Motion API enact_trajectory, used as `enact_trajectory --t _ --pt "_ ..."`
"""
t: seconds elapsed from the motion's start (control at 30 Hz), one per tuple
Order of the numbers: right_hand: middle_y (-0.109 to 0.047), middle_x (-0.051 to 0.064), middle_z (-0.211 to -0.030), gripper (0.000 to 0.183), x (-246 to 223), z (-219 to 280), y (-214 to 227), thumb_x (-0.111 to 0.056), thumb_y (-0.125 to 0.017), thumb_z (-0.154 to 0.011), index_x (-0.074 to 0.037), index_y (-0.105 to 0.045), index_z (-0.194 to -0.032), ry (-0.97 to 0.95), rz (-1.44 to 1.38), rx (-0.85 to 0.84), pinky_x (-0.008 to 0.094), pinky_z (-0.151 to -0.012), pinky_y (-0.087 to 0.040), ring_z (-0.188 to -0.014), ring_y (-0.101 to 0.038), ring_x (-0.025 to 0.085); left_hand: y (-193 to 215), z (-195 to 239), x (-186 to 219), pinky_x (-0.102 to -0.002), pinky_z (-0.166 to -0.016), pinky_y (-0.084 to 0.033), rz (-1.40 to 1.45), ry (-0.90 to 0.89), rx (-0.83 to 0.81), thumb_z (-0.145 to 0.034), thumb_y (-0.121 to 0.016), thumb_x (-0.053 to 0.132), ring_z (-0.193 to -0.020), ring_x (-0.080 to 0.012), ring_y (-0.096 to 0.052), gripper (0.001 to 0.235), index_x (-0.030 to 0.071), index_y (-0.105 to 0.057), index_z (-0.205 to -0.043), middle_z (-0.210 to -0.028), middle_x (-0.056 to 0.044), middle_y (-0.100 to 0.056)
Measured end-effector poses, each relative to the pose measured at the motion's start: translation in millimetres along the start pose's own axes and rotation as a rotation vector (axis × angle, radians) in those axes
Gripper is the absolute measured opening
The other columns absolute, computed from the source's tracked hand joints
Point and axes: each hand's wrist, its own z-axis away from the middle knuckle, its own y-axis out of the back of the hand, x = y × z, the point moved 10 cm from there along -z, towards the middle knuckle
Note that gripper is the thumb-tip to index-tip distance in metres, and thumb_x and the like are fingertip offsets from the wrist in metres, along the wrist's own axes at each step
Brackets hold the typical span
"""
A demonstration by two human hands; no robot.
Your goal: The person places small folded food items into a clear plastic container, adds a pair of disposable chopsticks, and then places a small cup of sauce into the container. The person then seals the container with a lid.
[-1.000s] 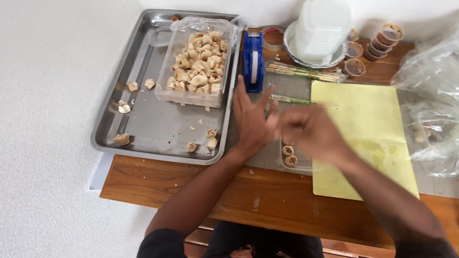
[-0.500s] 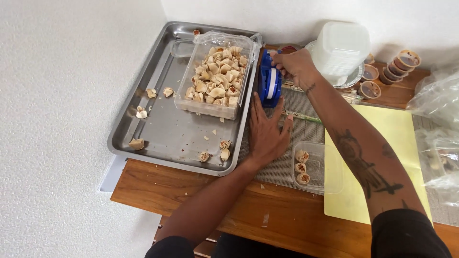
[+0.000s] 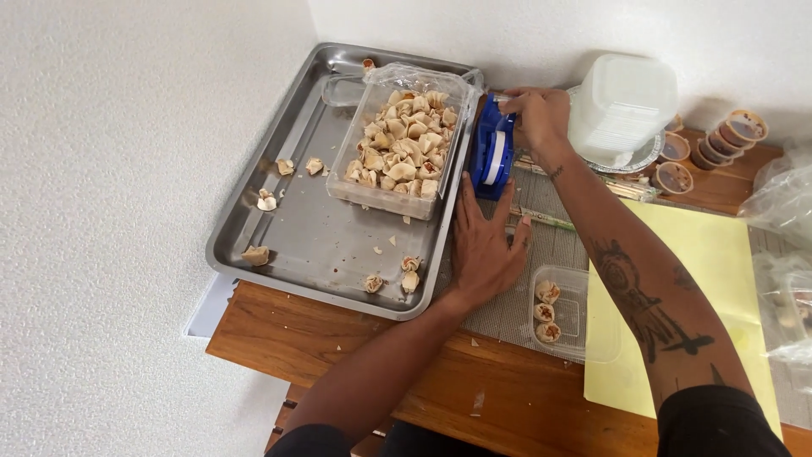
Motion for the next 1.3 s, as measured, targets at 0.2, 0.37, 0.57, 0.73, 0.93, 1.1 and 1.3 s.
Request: enact_trajectory --t 0.2,0.37,0.57,0.73,0.93,1.1,1.3 --pt "-0.065 0.007 -0.079 0.015 22.8 0.4 -10.1 -0.015 -0.08 -0.079 -0.005 -0.076 -0.089 -0.067 -0.111 -0.159 0.026 -0.052 -0.056 -0.061 -0.064 0.014 19.0 7.8 16.7 -0.066 -0.105 -0.038 -0.045 -0.189 0.164 -0.098 -0.05 0.035 -0.141 -0.0594 -0.033 0.058 0.012 -0.048 -0.151 -0.156 -0.042 -0.02" --pt "-0.061 0.003 -0.08 0.02 5.6 9.9 -16.8 -0.017 -0.081 -0.087 -0.003 -0.076 -0.1 -0.026 -0.03 -0.243 0.017 -0.051 -0.049 -0.063 -0.058 0.009 21.3 7.4 18.4 -0.066 -0.105 -0.037 -0.044 -0.184 0.151 -0.098 -0.049 0.035 -0.141 -0.06 -0.034 0.059 0.011 -0.047 -0.152 -0.155 -0.042 -0.021" --pt "-0.06 0.001 -0.078 0.018 -3.0 16.1 -20.9 -0.022 -0.081 -0.091 -0.007 -0.076 -0.1 -0.029 -0.02 -0.246 0.016 -0.045 -0.047 -0.06 -0.058 0.009 19.4 7.1 15.1 -0.067 -0.105 -0.036 -0.027 -0.193 0.175 -0.097 -0.049 0.033 -0.14 -0.0606 -0.035 0.059 0.011 -0.047 -0.152 -0.154 -0.043 -0.021" --pt "-0.063 0.001 -0.079 0.023 1.6 9.8 -9.1 -0.026 -0.083 -0.091 -0.007 -0.077 -0.102 -0.063 -0.031 -0.144 0.019 -0.043 -0.048 -0.064 -0.061 0.009 21.6 10.0 17.5 -0.067 -0.102 -0.038 -0.02 -0.216 0.207 -0.096 -0.052 0.03 -0.138 -0.0612 -0.037 0.056 0.011 -0.05 -0.15 -0.153 -0.043 -0.024" --pt "-0.061 0.001 -0.075 0.032 35.6 -21.4 -6.2 -0.023 -0.087 -0.079 -0.003 -0.072 -0.1 -0.19 -0.107 -0.09 0.022 -0.044 -0.048 -0.061 -0.064 0.013 30.5 13.2 24.2 -0.065 -0.101 -0.041 -0.073 -0.218 0.245 -0.091 -0.058 0.027 -0.136 -0.0605 -0.04 0.056 0.01 -0.057 -0.144 -0.151 -0.041 -0.028" --pt "-0.062 0.002 -0.07 0.023 35.8 -29.1 -8.8 -0.016 -0.081 -0.074 -0.003 -0.071 -0.089 -0.178 -0.032 -0.073 0.022 -0.047 -0.047 -0.057 -0.065 0.012 32.9 13.7 26.7 -0.067 -0.099 -0.046 -0.041 -0.261 0.259 -0.086 -0.061 0.017 -0.135 -0.0635 -0.039 0.058 0.005 -0.056 -0.143 -0.156 -0.041 -0.019" --pt "-0.064 0.002 -0.069 0.024 78.9 -75.5 -0.4 -0.026 -0.084 -0.079 -0.008 -0.074 -0.091 -0.159 0.095 -0.036 0.024 -0.046 -0.046 -0.056 -0.065 0.015 23.5 13.1 18.8 -0.066 -0.098 -0.046 -0.131 -0.278 0.329 -0.084 -0.063 0.023 -0.135 -0.0601 -0.041 0.061 0.006 -0.057 -0.142 -0.156 -0.039 -0.02"
